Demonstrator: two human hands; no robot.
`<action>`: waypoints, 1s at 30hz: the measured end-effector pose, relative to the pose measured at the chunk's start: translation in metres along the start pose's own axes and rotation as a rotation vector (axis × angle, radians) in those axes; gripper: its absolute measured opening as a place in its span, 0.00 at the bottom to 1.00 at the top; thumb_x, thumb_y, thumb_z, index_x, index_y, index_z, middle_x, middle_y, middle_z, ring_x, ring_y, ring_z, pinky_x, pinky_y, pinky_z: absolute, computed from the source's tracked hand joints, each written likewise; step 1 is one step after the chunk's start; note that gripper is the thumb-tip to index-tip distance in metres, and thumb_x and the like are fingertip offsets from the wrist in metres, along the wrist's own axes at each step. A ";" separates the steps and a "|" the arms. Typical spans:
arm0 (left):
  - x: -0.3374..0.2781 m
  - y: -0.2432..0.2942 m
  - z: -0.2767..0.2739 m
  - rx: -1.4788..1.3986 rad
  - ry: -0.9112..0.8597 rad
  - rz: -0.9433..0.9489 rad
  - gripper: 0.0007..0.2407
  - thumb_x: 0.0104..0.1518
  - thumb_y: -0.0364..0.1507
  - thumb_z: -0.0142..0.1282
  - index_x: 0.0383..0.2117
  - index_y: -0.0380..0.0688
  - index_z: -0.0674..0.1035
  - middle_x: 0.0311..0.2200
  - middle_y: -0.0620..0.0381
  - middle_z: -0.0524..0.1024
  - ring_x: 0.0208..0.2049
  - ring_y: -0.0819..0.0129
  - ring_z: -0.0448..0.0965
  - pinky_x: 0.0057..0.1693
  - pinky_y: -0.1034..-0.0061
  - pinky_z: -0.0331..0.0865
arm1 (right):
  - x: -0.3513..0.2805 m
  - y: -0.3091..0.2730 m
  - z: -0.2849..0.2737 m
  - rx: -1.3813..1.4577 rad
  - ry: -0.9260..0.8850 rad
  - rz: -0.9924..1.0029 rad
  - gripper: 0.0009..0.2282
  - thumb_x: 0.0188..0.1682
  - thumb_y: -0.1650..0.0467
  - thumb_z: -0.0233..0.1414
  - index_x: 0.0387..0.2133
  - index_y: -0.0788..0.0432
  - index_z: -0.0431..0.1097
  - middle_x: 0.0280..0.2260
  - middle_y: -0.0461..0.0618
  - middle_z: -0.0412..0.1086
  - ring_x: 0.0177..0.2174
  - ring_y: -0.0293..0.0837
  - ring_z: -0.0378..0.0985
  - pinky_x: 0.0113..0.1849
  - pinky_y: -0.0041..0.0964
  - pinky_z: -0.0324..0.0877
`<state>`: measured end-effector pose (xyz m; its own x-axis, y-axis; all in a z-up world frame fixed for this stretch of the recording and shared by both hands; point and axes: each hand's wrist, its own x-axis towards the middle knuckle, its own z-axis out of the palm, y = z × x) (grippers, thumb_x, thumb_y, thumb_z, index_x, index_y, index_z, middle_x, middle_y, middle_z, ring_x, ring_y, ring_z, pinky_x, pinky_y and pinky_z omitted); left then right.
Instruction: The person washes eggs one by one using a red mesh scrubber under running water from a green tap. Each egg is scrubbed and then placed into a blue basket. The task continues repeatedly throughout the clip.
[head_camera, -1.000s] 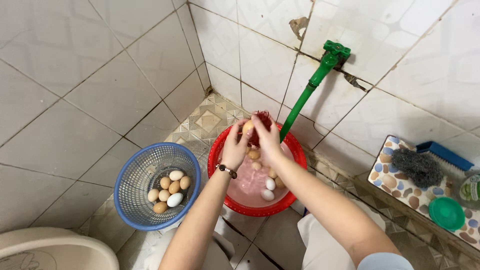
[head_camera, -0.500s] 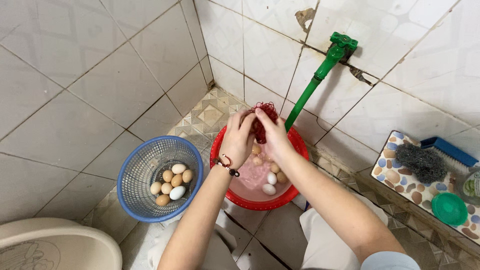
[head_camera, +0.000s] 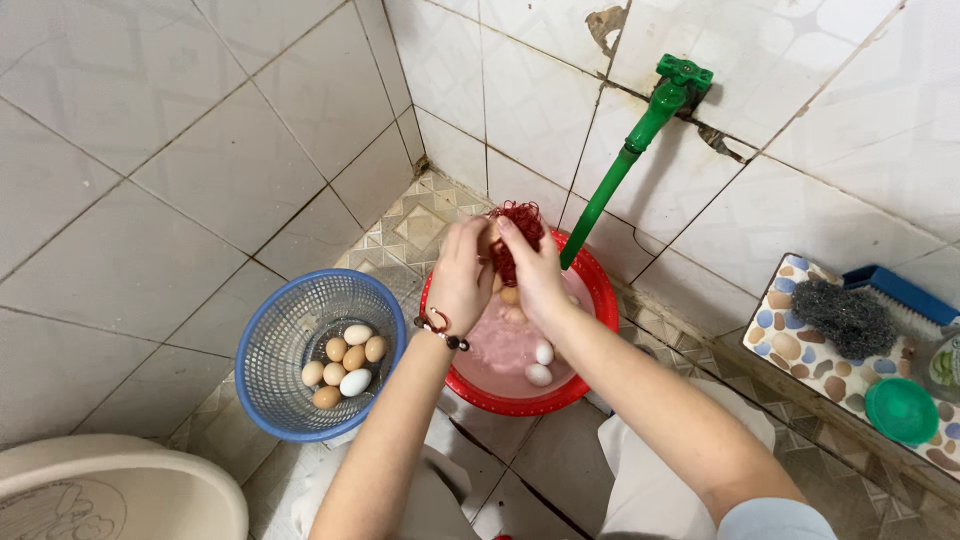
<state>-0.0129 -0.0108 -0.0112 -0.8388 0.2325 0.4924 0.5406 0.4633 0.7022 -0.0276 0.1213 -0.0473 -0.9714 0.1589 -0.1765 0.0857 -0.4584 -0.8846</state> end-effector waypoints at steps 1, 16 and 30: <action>-0.002 0.002 0.000 0.058 -0.011 0.038 0.24 0.48 0.14 0.56 0.54 0.37 0.70 0.55 0.40 0.71 0.56 0.42 0.73 0.59 0.62 0.73 | 0.004 -0.002 -0.004 -0.042 0.020 0.024 0.14 0.52 0.63 0.60 0.42 0.61 0.69 0.35 0.51 0.71 0.34 0.44 0.73 0.38 0.40 0.71; 0.003 0.021 0.003 0.323 0.110 0.126 0.24 0.50 0.24 0.66 0.57 0.49 0.76 0.51 0.43 0.73 0.49 0.45 0.77 0.53 0.62 0.73 | 0.015 -0.026 -0.009 0.307 -0.058 -0.012 0.08 0.51 0.67 0.59 0.37 0.60 0.72 0.34 0.49 0.75 0.35 0.41 0.78 0.38 0.37 0.75; -0.004 0.019 0.008 -0.106 -0.017 -0.017 0.25 0.51 0.22 0.67 0.57 0.39 0.71 0.52 0.43 0.75 0.53 0.47 0.78 0.57 0.63 0.74 | 0.027 -0.035 -0.016 0.045 0.089 -0.195 0.09 0.51 0.70 0.61 0.37 0.63 0.71 0.34 0.47 0.74 0.33 0.38 0.75 0.37 0.33 0.73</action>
<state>0.0002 0.0036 -0.0038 -0.8484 0.2406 0.4716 0.5294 0.3745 0.7613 -0.0528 0.1553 -0.0283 -0.9452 0.3238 -0.0428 -0.1141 -0.4501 -0.8856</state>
